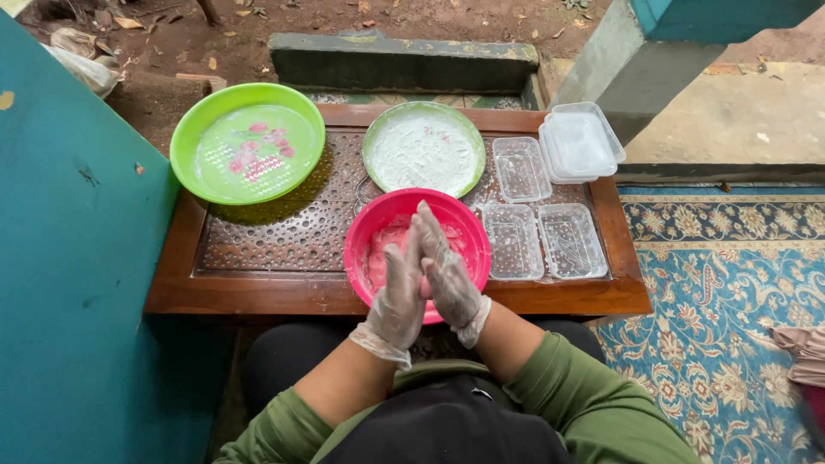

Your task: Shaping small balls of pink dough by hand and coating them in white powder.

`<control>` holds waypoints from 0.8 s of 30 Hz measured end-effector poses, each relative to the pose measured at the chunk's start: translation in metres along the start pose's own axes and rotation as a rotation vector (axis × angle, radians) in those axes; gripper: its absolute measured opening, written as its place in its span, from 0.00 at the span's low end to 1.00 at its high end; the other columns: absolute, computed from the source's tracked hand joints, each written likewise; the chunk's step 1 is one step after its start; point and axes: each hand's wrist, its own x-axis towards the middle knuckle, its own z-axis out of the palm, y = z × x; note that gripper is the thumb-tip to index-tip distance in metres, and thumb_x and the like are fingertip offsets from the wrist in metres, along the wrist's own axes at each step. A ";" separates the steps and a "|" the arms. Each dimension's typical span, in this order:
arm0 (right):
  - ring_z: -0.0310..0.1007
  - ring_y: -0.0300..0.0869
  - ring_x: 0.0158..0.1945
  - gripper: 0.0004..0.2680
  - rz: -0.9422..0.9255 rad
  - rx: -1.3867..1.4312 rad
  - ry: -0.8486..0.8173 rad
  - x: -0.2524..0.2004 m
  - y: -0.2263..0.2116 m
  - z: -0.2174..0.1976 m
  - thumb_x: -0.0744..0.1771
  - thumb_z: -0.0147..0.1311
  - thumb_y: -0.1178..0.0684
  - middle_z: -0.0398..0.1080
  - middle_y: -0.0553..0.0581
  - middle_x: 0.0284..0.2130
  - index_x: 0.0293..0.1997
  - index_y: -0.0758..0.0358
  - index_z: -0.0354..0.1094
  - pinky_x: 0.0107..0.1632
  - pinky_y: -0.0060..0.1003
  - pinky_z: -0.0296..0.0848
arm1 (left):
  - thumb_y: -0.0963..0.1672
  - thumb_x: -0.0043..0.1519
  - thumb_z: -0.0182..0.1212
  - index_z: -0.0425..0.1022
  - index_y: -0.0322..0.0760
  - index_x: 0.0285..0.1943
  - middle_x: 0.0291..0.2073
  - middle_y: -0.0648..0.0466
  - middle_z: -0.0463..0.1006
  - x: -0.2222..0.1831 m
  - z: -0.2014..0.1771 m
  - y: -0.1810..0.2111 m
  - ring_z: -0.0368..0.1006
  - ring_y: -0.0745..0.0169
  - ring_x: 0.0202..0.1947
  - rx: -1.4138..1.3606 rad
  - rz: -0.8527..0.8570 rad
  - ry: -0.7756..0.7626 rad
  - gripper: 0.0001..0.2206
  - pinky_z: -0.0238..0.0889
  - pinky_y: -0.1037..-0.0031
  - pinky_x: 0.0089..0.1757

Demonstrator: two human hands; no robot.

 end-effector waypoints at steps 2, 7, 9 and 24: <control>0.37 0.57 0.78 0.26 0.007 0.031 0.032 0.013 -0.003 -0.003 0.74 0.24 0.36 0.38 0.67 0.77 0.79 0.64 0.41 0.75 0.53 0.41 | 0.61 0.68 0.20 0.41 0.42 0.82 0.79 0.57 0.48 -0.012 0.023 0.021 0.43 0.66 0.76 0.048 -0.062 0.003 0.36 0.35 0.72 0.69; 0.36 0.58 0.79 0.27 -0.081 0.010 -0.070 0.022 -0.086 -0.004 0.73 0.29 0.36 0.39 0.69 0.77 0.78 0.66 0.44 0.77 0.50 0.40 | 0.58 0.71 0.20 0.38 0.34 0.81 0.79 0.46 0.41 0.006 -0.001 0.012 0.37 0.55 0.77 -0.144 0.003 0.033 0.34 0.29 0.70 0.71; 0.37 0.62 0.78 0.26 -0.089 -0.028 -0.089 -0.015 -0.041 0.011 0.72 0.33 0.38 0.41 0.71 0.75 0.77 0.67 0.47 0.75 0.53 0.43 | 0.57 0.72 0.21 0.37 0.32 0.81 0.79 0.43 0.38 0.014 -0.011 0.008 0.36 0.52 0.78 -0.198 0.025 0.041 0.34 0.27 0.69 0.71; 0.36 0.60 0.79 0.28 -0.076 -0.043 -0.117 0.023 -0.066 0.012 0.71 0.33 0.32 0.42 0.67 0.76 0.76 0.63 0.49 0.76 0.56 0.36 | 0.60 0.69 0.16 0.36 0.32 0.81 0.79 0.44 0.37 0.013 0.001 0.018 0.31 0.53 0.78 -0.067 0.024 -0.031 0.38 0.20 0.64 0.71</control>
